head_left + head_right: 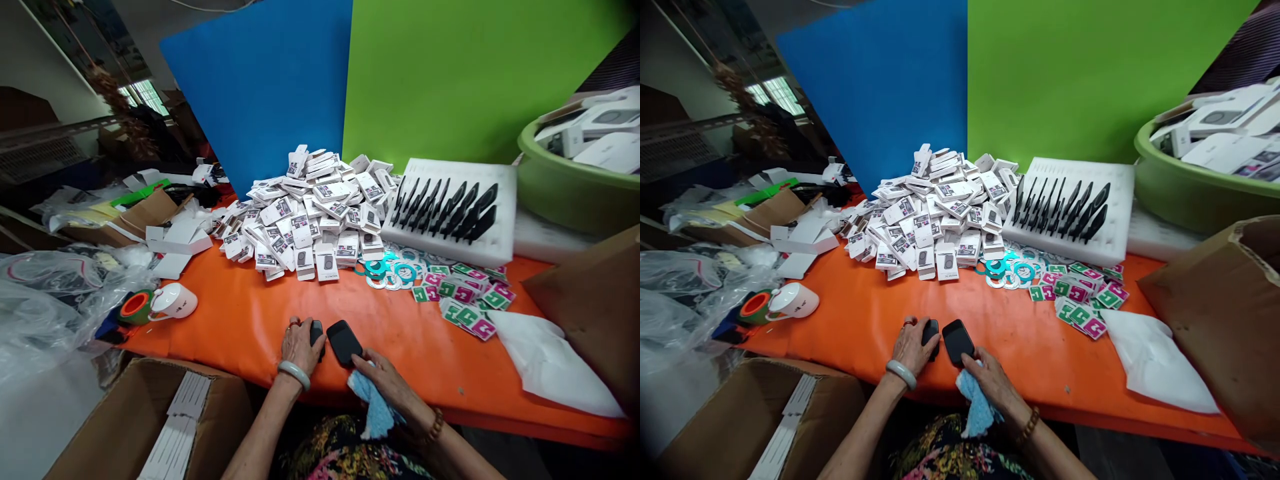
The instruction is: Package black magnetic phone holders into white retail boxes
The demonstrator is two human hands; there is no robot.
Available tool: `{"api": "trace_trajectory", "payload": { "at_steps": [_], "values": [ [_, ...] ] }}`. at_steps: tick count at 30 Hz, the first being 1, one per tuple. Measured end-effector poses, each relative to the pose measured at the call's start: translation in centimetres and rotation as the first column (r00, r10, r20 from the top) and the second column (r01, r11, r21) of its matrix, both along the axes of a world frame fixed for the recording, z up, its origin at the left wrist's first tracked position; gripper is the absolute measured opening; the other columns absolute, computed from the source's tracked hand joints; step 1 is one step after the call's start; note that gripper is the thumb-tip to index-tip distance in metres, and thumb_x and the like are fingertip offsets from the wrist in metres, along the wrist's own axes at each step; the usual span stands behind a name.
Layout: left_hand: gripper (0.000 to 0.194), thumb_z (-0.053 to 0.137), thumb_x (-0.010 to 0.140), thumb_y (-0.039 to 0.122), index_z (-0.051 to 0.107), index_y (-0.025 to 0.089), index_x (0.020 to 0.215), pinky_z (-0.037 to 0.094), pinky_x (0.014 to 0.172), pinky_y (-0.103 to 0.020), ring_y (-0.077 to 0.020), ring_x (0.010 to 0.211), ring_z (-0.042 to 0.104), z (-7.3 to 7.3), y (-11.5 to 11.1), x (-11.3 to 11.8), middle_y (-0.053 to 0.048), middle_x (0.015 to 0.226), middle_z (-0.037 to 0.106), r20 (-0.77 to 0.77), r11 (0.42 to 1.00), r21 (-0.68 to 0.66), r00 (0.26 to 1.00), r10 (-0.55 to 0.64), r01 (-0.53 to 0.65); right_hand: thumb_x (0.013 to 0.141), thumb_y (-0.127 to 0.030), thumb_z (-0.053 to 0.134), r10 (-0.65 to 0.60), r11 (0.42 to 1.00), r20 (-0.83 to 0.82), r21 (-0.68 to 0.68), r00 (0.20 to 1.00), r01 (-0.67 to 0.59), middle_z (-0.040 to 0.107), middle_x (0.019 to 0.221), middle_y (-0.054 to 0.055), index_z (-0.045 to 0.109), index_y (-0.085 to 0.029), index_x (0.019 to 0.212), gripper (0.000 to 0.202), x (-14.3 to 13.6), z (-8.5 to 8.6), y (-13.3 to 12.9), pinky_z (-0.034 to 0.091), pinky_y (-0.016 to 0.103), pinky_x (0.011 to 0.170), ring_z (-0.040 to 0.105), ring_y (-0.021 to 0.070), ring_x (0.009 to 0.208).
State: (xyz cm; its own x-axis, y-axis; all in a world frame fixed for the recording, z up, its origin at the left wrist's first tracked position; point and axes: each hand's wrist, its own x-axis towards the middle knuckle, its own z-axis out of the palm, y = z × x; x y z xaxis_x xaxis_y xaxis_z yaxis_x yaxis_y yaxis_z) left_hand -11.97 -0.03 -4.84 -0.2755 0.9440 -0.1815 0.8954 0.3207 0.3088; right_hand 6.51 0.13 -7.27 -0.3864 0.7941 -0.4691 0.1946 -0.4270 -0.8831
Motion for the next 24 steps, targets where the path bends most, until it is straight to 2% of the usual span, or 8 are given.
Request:
{"api": "trace_trajectory", "payload": {
  "at_steps": [4,8,13,16,18,20,22,24],
  "values": [
    [0.050,0.053,0.080,0.042,0.049,0.021,0.126,0.033,0.100,-0.043,-0.0296,0.123,0.038,-0.3,-0.4,0.8,-0.014,0.136,0.040,0.048,0.984,0.126,0.989,-0.137,0.130,0.073,-0.052,0.053,0.102,0.991,0.070,0.083,0.992,-0.108,0.052,0.071,-0.001,0.053,-0.015,0.082,0.038,-0.2,0.4,0.9,0.037,0.026,0.059,0.047,0.0138,0.065],
    [0.065,0.061,0.076,0.035,0.037,0.023,0.135,0.025,0.107,-0.046,-0.0277,0.131,0.029,-1.0,-0.5,2.0,-0.009,0.142,0.035,0.155,0.931,0.105,0.919,-0.363,0.350,0.078,-0.048,0.047,0.209,0.951,0.202,0.187,0.957,-0.247,0.060,0.088,0.006,0.054,-0.014,0.090,0.037,-0.8,1.1,0.6,0.041,0.031,0.070,0.053,0.0201,0.081],
    [0.062,0.053,0.075,0.013,0.038,0.021,0.135,0.022,0.107,-0.051,-0.0275,0.132,0.027,-1.5,-0.4,2.2,-0.009,0.142,0.037,0.111,0.909,0.075,0.902,-0.416,0.410,0.082,-0.042,0.044,0.252,0.885,0.381,0.280,0.890,-0.371,0.063,0.104,0.010,0.056,-0.016,0.110,0.041,0.5,3.2,0.4,0.038,0.036,0.088,0.055,0.0242,0.100],
    [0.065,0.049,0.070,0.005,0.043,0.022,0.132,0.025,0.107,-0.050,-0.0258,0.128,0.035,-1.8,-0.2,1.3,-0.008,0.137,0.043,0.075,0.893,0.094,0.891,-0.448,0.441,0.082,-0.042,0.042,0.086,0.883,0.450,0.379,0.889,-0.277,0.066,0.093,0.008,0.060,-0.018,0.109,0.040,3.7,5.0,2.9,0.042,0.033,0.080,0.059,0.0230,0.089],
    [0.064,0.051,0.068,0.007,0.046,0.024,0.130,0.027,0.106,-0.048,-0.0258,0.126,0.038,-2.2,0.1,0.5,-0.008,0.135,0.046,0.070,0.869,0.131,0.870,-0.488,0.477,0.082,-0.044,0.040,-0.089,0.879,0.451,0.455,0.888,-0.144,0.065,0.076,0.004,0.063,-0.018,0.101,0.039,7.1,6.3,6.0,0.043,0.029,0.065,0.059,0.0197,0.070],
    [0.068,0.057,0.065,0.011,0.046,0.027,0.130,0.028,0.106,-0.047,-0.0270,0.127,0.038,-2.7,0.5,-0.2,-0.006,0.137,0.045,0.074,0.853,0.128,0.853,-0.517,0.506,0.082,-0.045,0.040,-0.295,0.833,0.447,0.553,0.844,-0.003,0.063,0.069,0.002,0.064,-0.018,0.093,0.037,11.2,7.9,9.7,0.041,0.026,0.057,0.057,0.0179,0.062],
    [0.075,0.063,0.058,0.014,0.046,0.027,0.130,0.027,0.107,-0.048,-0.0301,0.129,0.035,-3.4,0.8,-0.7,-0.007,0.140,0.041,0.070,0.849,0.087,0.847,-0.527,0.521,0.080,-0.041,0.044,-0.494,0.747,0.492,0.662,0.717,0.062,0.065,0.074,0.002,0.064,-0.018,0.084,0.031,15.1,9.5,13.3,0.042,0.025,0.061,0.058,0.0173,0.067],
    [0.075,0.065,0.058,0.017,0.046,0.028,0.130,0.028,0.106,-0.049,-0.0312,0.129,0.034,-4.1,0.9,-0.9,-0.006,0.140,0.040,0.046,0.856,0.067,0.856,-0.515,0.512,0.080,-0.040,0.043,-0.609,0.716,0.574,0.694,0.548,0.069,0.064,0.070,0.003,0.064,-0.018,0.087,0.031,18.2,10.8,16.5,0.040,0.025,0.059,0.058,0.0181,0.066]
  ]
}}
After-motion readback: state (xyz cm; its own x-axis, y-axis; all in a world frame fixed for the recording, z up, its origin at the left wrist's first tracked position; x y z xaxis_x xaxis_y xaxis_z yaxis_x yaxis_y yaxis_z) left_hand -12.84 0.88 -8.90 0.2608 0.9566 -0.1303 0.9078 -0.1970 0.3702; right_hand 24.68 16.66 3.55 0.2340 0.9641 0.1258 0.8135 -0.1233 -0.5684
